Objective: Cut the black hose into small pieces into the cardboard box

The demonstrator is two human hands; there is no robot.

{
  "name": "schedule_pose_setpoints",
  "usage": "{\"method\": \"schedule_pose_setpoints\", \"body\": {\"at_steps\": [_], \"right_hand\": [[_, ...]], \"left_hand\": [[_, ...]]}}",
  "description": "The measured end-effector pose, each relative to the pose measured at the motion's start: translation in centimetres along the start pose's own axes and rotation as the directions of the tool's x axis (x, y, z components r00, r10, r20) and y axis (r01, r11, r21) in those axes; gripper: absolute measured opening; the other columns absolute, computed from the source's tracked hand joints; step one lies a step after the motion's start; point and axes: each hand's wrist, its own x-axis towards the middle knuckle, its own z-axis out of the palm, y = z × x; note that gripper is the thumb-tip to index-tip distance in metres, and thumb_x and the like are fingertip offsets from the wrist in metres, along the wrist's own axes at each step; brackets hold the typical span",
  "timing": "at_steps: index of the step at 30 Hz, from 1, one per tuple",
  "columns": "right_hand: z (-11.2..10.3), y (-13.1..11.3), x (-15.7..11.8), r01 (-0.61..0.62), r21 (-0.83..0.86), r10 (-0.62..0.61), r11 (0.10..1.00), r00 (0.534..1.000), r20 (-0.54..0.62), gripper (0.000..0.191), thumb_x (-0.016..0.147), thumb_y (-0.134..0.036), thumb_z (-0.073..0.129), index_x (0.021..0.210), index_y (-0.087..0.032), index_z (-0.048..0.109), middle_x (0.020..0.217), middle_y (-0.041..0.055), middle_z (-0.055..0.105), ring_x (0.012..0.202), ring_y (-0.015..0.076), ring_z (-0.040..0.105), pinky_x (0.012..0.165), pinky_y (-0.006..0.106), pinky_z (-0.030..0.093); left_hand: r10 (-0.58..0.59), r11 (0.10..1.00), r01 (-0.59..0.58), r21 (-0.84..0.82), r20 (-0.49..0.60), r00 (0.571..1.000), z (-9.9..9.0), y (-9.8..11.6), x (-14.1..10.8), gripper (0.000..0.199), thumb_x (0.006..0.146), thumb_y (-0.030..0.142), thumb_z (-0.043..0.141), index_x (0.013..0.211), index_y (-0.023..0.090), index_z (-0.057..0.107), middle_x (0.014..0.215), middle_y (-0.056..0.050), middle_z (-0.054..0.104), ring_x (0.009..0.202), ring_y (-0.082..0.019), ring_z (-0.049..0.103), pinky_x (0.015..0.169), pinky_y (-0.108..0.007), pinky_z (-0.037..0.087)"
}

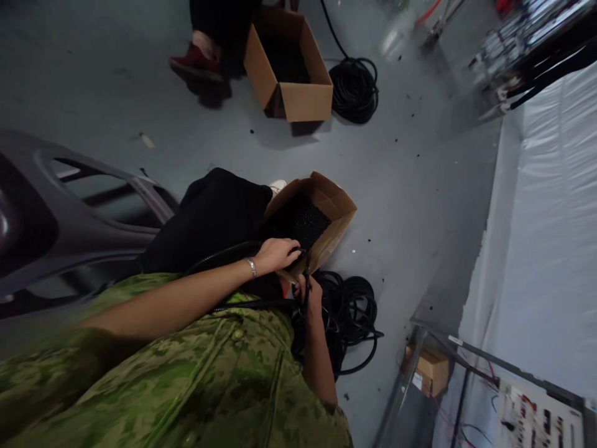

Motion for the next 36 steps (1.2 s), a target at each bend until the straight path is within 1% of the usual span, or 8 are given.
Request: {"method": "schedule_pose_setpoints", "body": {"at_steps": [3, 4, 9, 14, 21, 25, 31, 36], "right_hand": [[-0.5, -0.5, -0.4, -0.043, 0.064, 0.041, 0.997, 0.999, 0.03, 0.052, 0.09, -0.066, 0.048, 0.071, -0.019, 0.063, 0.058, 0.0021, 0.062, 0.053, 0.016, 0.057, 0.052, 0.025, 0.045], [-0.5, -0.6, -0.4, -0.04, 0.065, 0.038, 0.997, 0.999, 0.022, 0.05, 0.089, -0.064, 0.05, 0.073, -0.019, 0.063, 0.058, 0.0012, 0.061, 0.054, 0.0159, 0.057, 0.053, 0.025, 0.044], [-0.3, -0.4, -0.2, 0.008, -0.045, -0.007, 0.999, 1.0, 0.02, 0.044, 0.087, -0.061, 0.054, 0.08, -0.019, 0.067, 0.064, -0.0002, 0.063, 0.062, 0.0171, 0.058, 0.057, 0.025, 0.044], [0.2, 0.2, 0.5, -0.004, -0.073, 0.005, 0.997, 1.0, 0.018, 0.043, 0.087, -0.059, 0.053, 0.089, -0.019, 0.069, 0.072, 0.001, 0.067, 0.066, 0.0177, 0.061, 0.061, 0.025, 0.044], [0.4, -0.2, 1.3, 0.016, -0.107, -0.016, 0.994, 1.0, -0.002, 0.041, 0.087, -0.058, 0.054, 0.084, -0.02, 0.068, 0.071, 0.0, 0.066, 0.067, 0.017, 0.06, 0.062, 0.024, 0.044], [0.5, -0.4, 1.7, 0.013, -0.116, -0.014, 0.993, 1.0, -0.003, 0.041, 0.087, -0.059, 0.055, 0.087, -0.02, 0.069, 0.071, 0.0005, 0.067, 0.067, 0.018, 0.061, 0.062, 0.025, 0.044], [0.6, -0.7, 2.1, 0.013, -0.078, -0.011, 0.997, 1.0, 0.028, 0.042, 0.087, -0.058, 0.055, 0.093, -0.02, 0.068, 0.082, 0.0036, 0.071, 0.075, 0.02, 0.064, 0.068, 0.028, 0.047], [0.4, -1.0, 2.2, -0.001, -0.073, 0.003, 0.997, 1.0, 0.025, 0.04, 0.086, -0.058, 0.056, 0.092, -0.02, 0.067, 0.083, 0.0036, 0.07, 0.077, 0.0203, 0.063, 0.068, 0.027, 0.046]], "left_hand": [[-0.02, 0.999, 0.018, -0.043, -0.035, 0.999, -0.1, 0.0, -0.1, 0.035, 0.097, 0.039, 0.046, 0.118, 0.026, 0.07, 0.118, -0.006, 0.074, 0.106, -0.022, 0.069, 0.085, -0.03, 0.049], [-0.027, 0.998, 0.025, -0.055, -0.042, 0.999, -0.2, 0.0, -0.1, 0.035, 0.097, 0.039, 0.046, 0.117, 0.026, 0.07, 0.117, -0.005, 0.074, 0.106, -0.022, 0.069, 0.085, -0.03, 0.049], [-0.054, 0.995, 0.05, -0.083, -0.053, 0.997, -0.2, 0.1, -0.2, 0.035, 0.096, 0.041, 0.047, 0.116, 0.027, 0.071, 0.112, -0.004, 0.076, 0.102, -0.022, 0.07, 0.082, -0.029, 0.049], [-0.05, 0.996, 0.046, -0.081, -0.046, 0.998, -0.1, 0.2, -0.1, 0.035, 0.096, 0.041, 0.047, 0.116, 0.028, 0.071, 0.112, -0.004, 0.076, 0.102, -0.022, 0.07, 0.082, -0.029, 0.049], [-0.051, 0.994, 0.045, -0.102, -0.049, 0.998, 0.0, 0.2, -0.1, 0.034, 0.095, 0.04, 0.047, 0.116, 0.029, 0.072, 0.115, -0.003, 0.076, 0.104, -0.021, 0.07, 0.086, -0.029, 0.049], [-0.054, 0.994, 0.048, -0.099, -0.051, 0.997, 0.0, 0.1, 0.0, 0.035, 0.095, 0.041, 0.046, 0.116, 0.029, 0.072, 0.115, -0.004, 0.076, 0.102, -0.022, 0.07, 0.084, -0.029, 0.05], [-0.04, 0.996, 0.036, -0.078, -0.049, 0.998, 0.1, 0.1, 0.0, 0.035, 0.096, 0.04, 0.045, 0.117, 0.029, 0.072, 0.114, -0.003, 0.076, 0.102, -0.022, 0.071, 0.083, -0.029, 0.049], [-0.011, 0.998, 0.009, -0.069, -0.039, 0.999, 0.0, 0.1, 0.0, 0.036, 0.097, 0.04, 0.045, 0.117, 0.029, 0.072, 0.118, -0.003, 0.075, 0.104, -0.022, 0.07, 0.083, -0.029, 0.049]]}}
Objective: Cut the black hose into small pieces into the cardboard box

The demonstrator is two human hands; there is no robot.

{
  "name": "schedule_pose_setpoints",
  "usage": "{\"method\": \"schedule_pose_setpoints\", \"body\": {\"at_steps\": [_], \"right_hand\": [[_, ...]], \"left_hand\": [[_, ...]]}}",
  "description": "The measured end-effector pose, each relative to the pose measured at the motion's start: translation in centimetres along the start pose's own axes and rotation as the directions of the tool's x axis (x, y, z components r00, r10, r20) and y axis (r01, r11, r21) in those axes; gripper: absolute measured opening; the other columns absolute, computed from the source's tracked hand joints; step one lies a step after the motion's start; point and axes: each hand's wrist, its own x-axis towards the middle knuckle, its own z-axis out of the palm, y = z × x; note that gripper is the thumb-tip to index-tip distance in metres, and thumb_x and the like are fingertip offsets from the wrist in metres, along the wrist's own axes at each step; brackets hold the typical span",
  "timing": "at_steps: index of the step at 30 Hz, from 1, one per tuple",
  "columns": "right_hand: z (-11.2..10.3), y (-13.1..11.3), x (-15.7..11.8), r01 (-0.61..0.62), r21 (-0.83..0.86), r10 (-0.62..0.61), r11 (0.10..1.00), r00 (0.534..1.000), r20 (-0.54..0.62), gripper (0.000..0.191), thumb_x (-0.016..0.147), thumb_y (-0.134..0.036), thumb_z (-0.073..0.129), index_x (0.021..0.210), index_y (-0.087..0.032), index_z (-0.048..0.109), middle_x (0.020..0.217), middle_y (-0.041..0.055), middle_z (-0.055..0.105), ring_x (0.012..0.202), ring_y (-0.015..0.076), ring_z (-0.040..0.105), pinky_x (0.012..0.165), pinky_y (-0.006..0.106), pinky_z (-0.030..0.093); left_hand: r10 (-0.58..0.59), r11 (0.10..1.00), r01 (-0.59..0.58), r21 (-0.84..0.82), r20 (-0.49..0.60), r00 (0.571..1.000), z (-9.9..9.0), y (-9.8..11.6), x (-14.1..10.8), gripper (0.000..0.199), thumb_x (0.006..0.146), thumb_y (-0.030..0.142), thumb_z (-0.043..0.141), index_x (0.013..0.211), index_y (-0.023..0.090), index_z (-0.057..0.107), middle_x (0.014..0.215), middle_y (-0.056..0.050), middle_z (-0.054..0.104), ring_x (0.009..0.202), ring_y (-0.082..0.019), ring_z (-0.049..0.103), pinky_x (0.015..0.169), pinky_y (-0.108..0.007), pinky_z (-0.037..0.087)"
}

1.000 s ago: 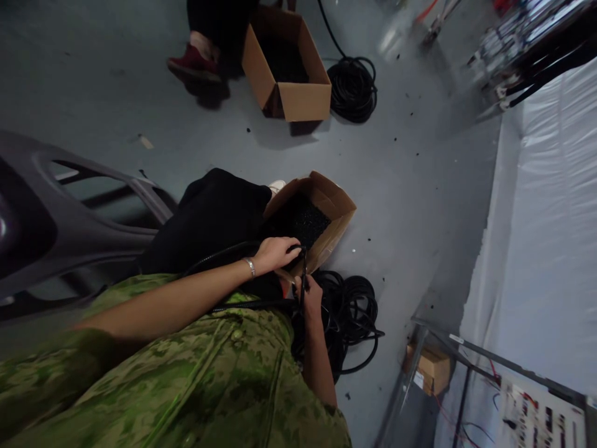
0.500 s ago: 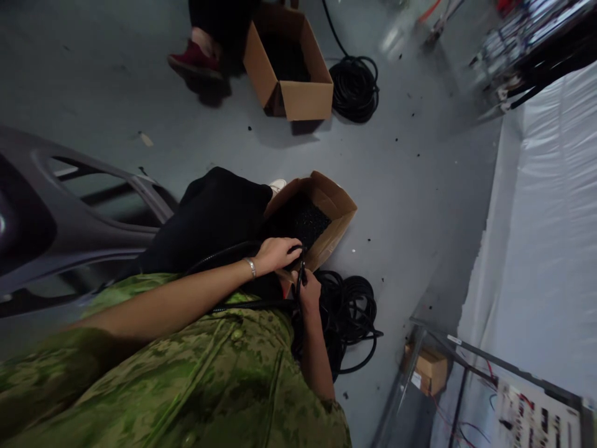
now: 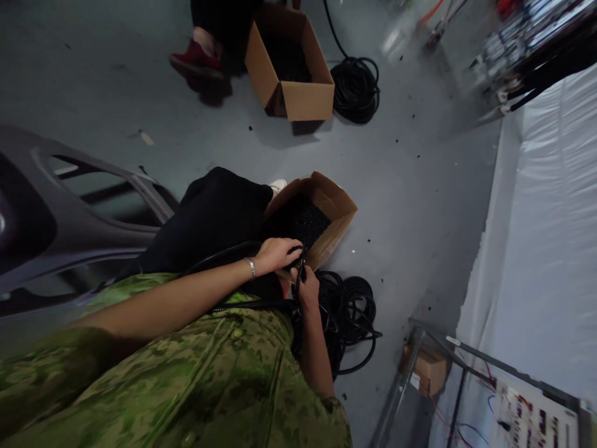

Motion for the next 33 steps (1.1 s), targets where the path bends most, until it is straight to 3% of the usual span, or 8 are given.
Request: {"method": "schedule_pose_setpoints", "body": {"at_steps": [15, 29, 33], "right_hand": [[1.2, 0.3, -1.1, 0.011, -0.162, -0.025, 0.987, 0.996, -0.084, 0.055, 0.091, -0.065, 0.046, 0.065, -0.019, 0.063, 0.052, -0.0001, 0.058, 0.054, 0.0147, 0.054, 0.054, 0.023, 0.035], [1.9, 0.8, -1.5, 0.045, -0.113, -0.063, 0.993, 0.985, -0.163, 0.059, 0.088, -0.07, 0.048, 0.061, -0.018, 0.06, 0.052, -0.0001, 0.056, 0.051, 0.0121, 0.046, 0.052, 0.023, 0.034], [1.4, 1.0, -1.5, 0.024, -0.07, -0.032, 0.997, 0.991, -0.126, 0.056, 0.086, -0.069, 0.051, 0.061, -0.019, 0.058, 0.055, -0.0008, 0.057, 0.054, 0.0126, 0.047, 0.053, 0.023, 0.035]], "left_hand": [[-0.035, 0.998, 0.032, 0.063, 0.056, 0.998, 0.0, -0.3, 0.3, 0.037, 0.1, 0.039, 0.041, 0.118, 0.028, 0.071, 0.119, -0.005, 0.074, 0.108, -0.022, 0.068, 0.084, -0.029, 0.049], [-0.06, 0.997, 0.057, 0.05, 0.056, 0.997, -0.2, 0.0, 0.1, 0.034, 0.099, 0.04, 0.046, 0.121, 0.024, 0.066, 0.115, -0.006, 0.075, 0.104, -0.023, 0.07, 0.083, -0.03, 0.049], [-0.058, 0.997, 0.054, 0.058, 0.058, 0.997, -0.3, 0.1, 0.0, 0.032, 0.098, 0.04, 0.048, 0.12, 0.023, 0.065, 0.115, -0.007, 0.075, 0.104, -0.023, 0.071, 0.083, -0.03, 0.049]]}}
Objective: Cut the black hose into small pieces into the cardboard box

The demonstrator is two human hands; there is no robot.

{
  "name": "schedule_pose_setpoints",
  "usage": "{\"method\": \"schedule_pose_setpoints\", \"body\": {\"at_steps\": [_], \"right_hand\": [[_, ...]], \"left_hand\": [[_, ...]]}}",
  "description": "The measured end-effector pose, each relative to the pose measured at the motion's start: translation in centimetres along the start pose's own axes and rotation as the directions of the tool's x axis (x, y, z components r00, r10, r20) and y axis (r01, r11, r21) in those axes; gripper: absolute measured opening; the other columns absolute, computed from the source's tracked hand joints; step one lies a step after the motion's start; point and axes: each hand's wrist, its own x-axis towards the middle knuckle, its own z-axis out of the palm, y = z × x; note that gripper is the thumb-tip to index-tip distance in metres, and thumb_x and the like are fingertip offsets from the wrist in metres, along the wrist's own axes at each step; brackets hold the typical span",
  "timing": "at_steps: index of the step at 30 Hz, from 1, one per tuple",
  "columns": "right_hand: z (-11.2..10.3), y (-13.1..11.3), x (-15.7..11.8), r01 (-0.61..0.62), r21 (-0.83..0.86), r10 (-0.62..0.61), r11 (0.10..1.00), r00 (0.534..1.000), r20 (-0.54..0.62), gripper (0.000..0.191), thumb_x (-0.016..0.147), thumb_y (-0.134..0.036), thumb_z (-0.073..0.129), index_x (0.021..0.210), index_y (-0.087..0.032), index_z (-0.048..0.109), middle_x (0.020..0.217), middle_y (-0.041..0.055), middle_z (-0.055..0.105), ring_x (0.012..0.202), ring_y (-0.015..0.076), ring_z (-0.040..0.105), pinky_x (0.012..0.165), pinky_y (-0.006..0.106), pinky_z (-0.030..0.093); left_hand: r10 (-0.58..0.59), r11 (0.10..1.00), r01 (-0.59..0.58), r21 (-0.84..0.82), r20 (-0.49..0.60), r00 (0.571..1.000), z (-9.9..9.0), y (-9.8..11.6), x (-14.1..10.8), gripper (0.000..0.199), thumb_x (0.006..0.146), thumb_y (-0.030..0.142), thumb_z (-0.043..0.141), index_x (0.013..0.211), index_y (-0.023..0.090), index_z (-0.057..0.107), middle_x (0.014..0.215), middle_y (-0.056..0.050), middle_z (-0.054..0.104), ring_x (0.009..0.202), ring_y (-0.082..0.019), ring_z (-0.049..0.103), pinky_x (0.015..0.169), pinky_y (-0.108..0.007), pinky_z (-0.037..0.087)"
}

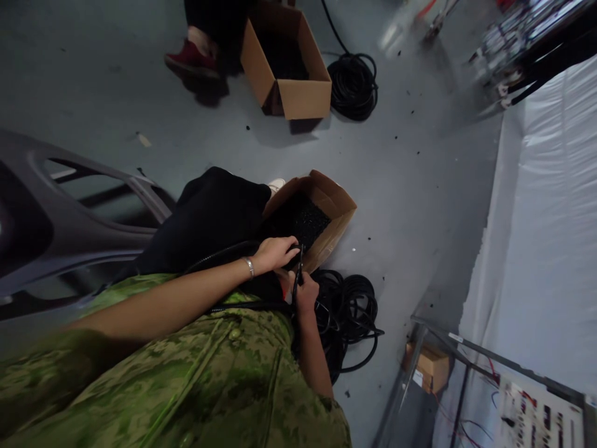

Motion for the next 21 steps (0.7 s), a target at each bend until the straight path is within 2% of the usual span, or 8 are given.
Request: {"method": "schedule_pose_setpoints", "body": {"at_steps": [6, 10, 14, 21], "right_hand": [[-1.1, -0.5, 0.5, -0.064, 0.2, 0.028, 0.978, 0.984, 0.177, 0.047, 0.091, -0.062, 0.048, 0.071, -0.021, 0.059, 0.061, 0.0001, 0.062, 0.059, 0.0164, 0.057, 0.06, 0.026, 0.045], [-1.0, -0.7, 1.3, -0.099, 0.183, 0.066, 0.978, 0.982, 0.179, 0.039, 0.088, -0.059, 0.053, 0.082, -0.022, 0.064, 0.07, 0.001, 0.065, 0.066, 0.019, 0.059, 0.064, 0.028, 0.046], [-0.7, -0.4, 1.7, -0.08, 0.18, 0.049, 0.98, 0.984, 0.169, 0.038, 0.087, -0.059, 0.055, 0.09, -0.022, 0.066, 0.077, 0.0015, 0.066, 0.075, 0.0203, 0.061, 0.066, 0.028, 0.046], [-0.6, 0.3, 1.6, -0.07, 0.189, 0.036, 0.98, 0.984, 0.176, 0.041, 0.088, -0.06, 0.053, 0.088, -0.021, 0.066, 0.072, 0.0005, 0.064, 0.073, 0.0197, 0.06, 0.065, 0.027, 0.045]], "left_hand": [[0.068, 0.996, -0.069, 0.048, 0.019, 0.997, 0.3, 0.0, 0.0, 0.033, 0.099, 0.039, 0.046, 0.119, 0.022, 0.066, 0.114, -0.008, 0.075, 0.103, -0.024, 0.071, 0.081, -0.03, 0.049], [0.062, 0.996, -0.063, 0.059, 0.031, 0.998, 0.5, 0.0, 0.0, 0.034, 0.099, 0.039, 0.045, 0.12, 0.023, 0.066, 0.113, -0.008, 0.076, 0.102, -0.024, 0.071, 0.081, -0.03, 0.049], [0.062, 0.996, -0.064, 0.061, 0.039, 0.997, 0.5, -0.2, 0.1, 0.033, 0.099, 0.039, 0.044, 0.116, 0.025, 0.069, 0.11, -0.008, 0.076, 0.101, -0.024, 0.071, 0.08, -0.031, 0.049], [0.091, 0.992, -0.094, 0.085, 0.047, 0.995, 0.6, -0.1, 0.1, 0.035, 0.099, 0.037, 0.043, 0.115, 0.025, 0.072, 0.111, -0.008, 0.075, 0.102, -0.024, 0.07, 0.08, -0.031, 0.049]]}}
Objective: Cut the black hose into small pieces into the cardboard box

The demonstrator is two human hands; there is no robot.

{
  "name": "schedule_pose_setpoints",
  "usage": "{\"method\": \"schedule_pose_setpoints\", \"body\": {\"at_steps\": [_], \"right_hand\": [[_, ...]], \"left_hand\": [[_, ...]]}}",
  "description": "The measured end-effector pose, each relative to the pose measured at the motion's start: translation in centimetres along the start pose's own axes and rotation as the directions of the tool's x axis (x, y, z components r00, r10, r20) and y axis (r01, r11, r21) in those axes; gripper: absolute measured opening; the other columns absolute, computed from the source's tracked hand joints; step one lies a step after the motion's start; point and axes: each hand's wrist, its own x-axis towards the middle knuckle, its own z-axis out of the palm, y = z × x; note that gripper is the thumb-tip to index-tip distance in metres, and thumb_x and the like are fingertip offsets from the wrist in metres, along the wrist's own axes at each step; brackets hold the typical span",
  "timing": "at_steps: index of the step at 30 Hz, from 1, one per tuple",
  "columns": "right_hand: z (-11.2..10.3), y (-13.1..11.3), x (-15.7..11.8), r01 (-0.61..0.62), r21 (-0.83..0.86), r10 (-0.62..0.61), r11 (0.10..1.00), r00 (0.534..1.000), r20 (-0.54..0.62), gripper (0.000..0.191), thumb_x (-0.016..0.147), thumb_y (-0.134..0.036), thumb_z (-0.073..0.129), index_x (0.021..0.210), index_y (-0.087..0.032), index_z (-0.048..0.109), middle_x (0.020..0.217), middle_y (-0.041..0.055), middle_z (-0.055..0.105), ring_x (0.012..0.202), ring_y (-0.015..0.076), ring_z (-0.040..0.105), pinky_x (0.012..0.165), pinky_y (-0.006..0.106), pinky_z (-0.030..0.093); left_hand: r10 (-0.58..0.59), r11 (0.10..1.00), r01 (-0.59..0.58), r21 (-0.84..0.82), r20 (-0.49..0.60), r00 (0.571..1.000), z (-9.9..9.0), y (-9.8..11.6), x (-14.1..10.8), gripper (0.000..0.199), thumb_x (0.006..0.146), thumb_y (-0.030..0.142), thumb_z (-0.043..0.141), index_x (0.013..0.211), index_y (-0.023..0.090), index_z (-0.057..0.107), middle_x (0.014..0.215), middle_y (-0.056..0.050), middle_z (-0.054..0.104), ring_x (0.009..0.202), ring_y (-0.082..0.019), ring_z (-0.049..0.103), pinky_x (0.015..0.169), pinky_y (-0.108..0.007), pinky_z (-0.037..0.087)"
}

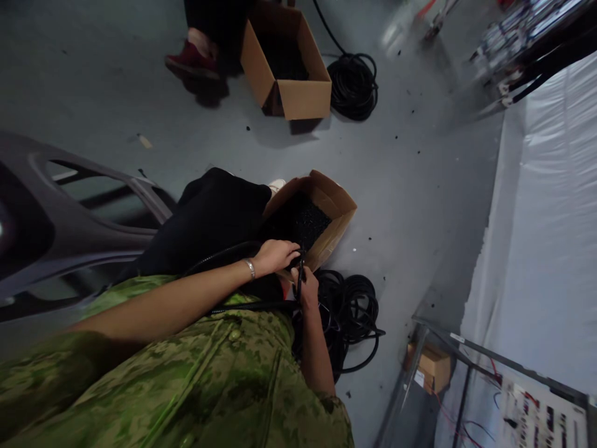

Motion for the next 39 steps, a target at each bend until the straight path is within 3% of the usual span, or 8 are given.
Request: {"method": "schedule_pose_setpoints", "body": {"at_steps": [12, 24, 39], "right_hand": [[1.0, 0.5, 0.4, 0.095, -0.088, -0.101, 0.992, 0.993, -0.067, 0.046, 0.088, -0.06, 0.05, 0.076, -0.018, 0.064, 0.065, -0.0009, 0.058, 0.064, 0.0153, 0.051, 0.06, 0.024, 0.042], [2.1, 1.7, 1.3, 0.151, -0.187, -0.18, 0.971, 0.972, -0.151, 0.049, 0.088, -0.06, 0.049, 0.069, -0.016, 0.065, 0.061, 0.0004, 0.059, 0.058, 0.0132, 0.049, 0.059, 0.023, 0.039], [3.6, 2.2, 2.7, 0.103, -0.187, -0.139, 0.977, 0.973, -0.187, 0.049, 0.087, -0.061, 0.048, 0.064, -0.019, 0.063, 0.057, 0.0003, 0.06, 0.055, 0.0133, 0.05, 0.055, 0.023, 0.038]], "left_hand": [[-0.055, 0.997, 0.056, -0.057, 0.012, 0.998, -0.6, -0.4, 0.3, 0.029, 0.096, 0.038, 0.048, 0.098, 0.026, 0.074, 0.102, -0.007, 0.077, 0.096, -0.024, 0.071, 0.077, -0.03, 0.047], [-0.095, 0.995, 0.094, -0.034, -0.019, 0.995, -0.3, -0.6, 0.4, 0.033, 0.099, 0.036, 0.043, 0.113, 0.025, 0.071, 0.111, -0.008, 0.075, 0.103, -0.023, 0.069, 0.082, -0.03, 0.047], [-0.111, 0.994, 0.111, 0.009, -0.035, 0.993, -0.1, -0.8, 0.8, 0.033, 0.1, 0.036, 0.041, 0.113, 0.024, 0.069, 0.112, -0.009, 0.075, 0.101, -0.024, 0.07, 0.078, -0.03, 0.049]]}}
